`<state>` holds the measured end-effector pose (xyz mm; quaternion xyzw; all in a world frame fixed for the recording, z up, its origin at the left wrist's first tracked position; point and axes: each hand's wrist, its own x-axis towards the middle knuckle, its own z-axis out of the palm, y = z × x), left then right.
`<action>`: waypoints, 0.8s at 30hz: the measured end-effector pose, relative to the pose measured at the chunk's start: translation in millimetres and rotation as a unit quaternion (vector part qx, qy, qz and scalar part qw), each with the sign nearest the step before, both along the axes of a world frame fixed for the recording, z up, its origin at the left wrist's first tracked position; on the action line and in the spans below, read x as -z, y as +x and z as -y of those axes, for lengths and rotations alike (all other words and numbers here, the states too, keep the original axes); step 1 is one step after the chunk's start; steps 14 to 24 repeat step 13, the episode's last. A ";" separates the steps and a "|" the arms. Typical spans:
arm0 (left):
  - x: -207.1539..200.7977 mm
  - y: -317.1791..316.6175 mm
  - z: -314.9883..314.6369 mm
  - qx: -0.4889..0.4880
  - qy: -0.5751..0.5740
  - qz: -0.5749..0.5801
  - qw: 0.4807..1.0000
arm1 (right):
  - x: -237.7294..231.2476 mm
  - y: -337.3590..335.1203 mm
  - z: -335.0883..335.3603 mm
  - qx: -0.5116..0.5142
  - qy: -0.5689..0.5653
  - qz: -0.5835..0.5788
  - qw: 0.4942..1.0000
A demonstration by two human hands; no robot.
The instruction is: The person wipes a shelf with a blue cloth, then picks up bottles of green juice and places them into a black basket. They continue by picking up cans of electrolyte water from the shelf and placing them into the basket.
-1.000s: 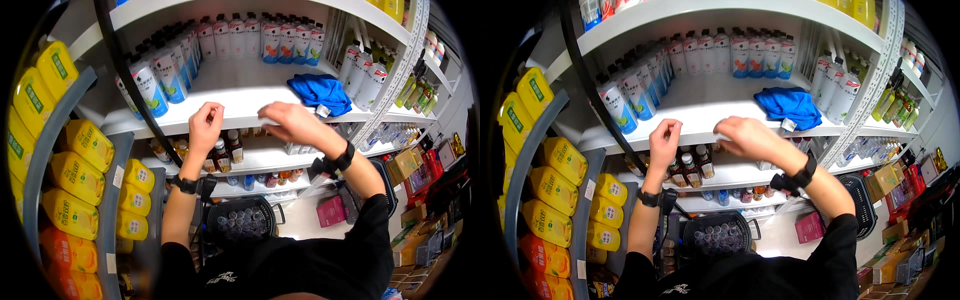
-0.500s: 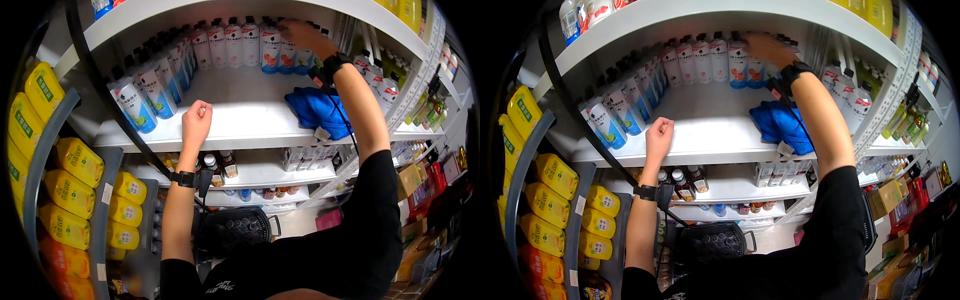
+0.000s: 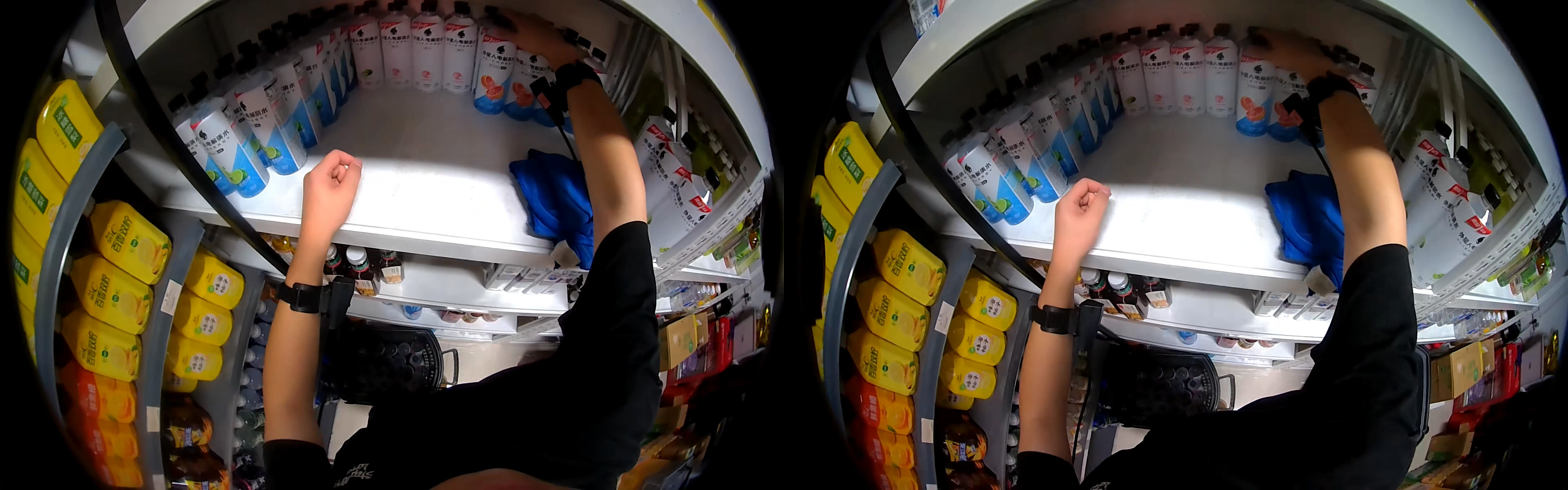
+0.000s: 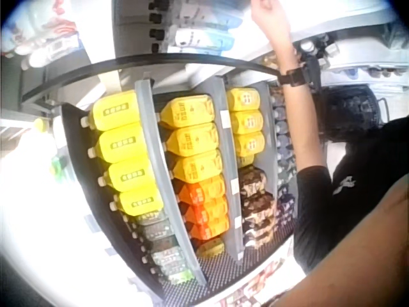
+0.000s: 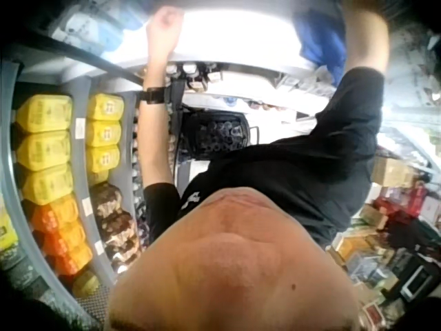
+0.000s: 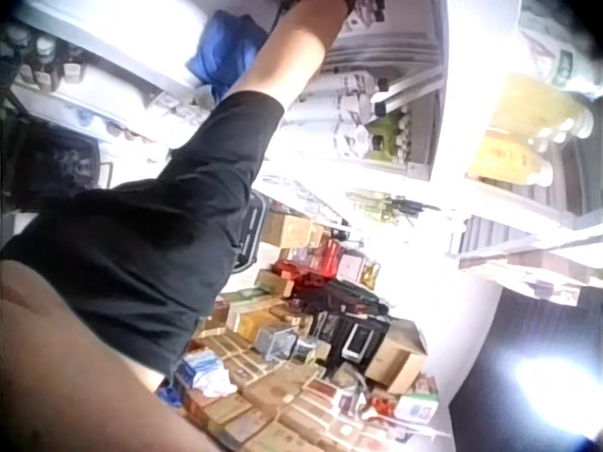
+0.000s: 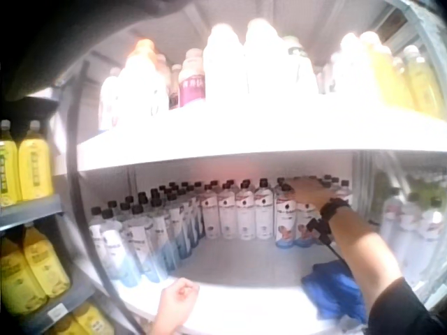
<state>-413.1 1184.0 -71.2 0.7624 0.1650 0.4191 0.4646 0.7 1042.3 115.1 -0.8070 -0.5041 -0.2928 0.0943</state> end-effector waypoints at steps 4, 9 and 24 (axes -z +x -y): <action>-1.2 1.7 1.0 0.015 -0.011 0.009 1.000 | 4.8 -3.4 -5.9 0.004 0.069 0.067 0.995; 3.2 1.6 -0.3 -0.004 0.018 0.016 1.000 | -9.1 -71.1 -16.2 -0.081 -0.009 0.074 0.994; 0.7 3.1 -2.2 -0.019 0.022 0.025 0.999 | -12.5 -126.0 -20.1 -0.021 -0.059 0.160 0.985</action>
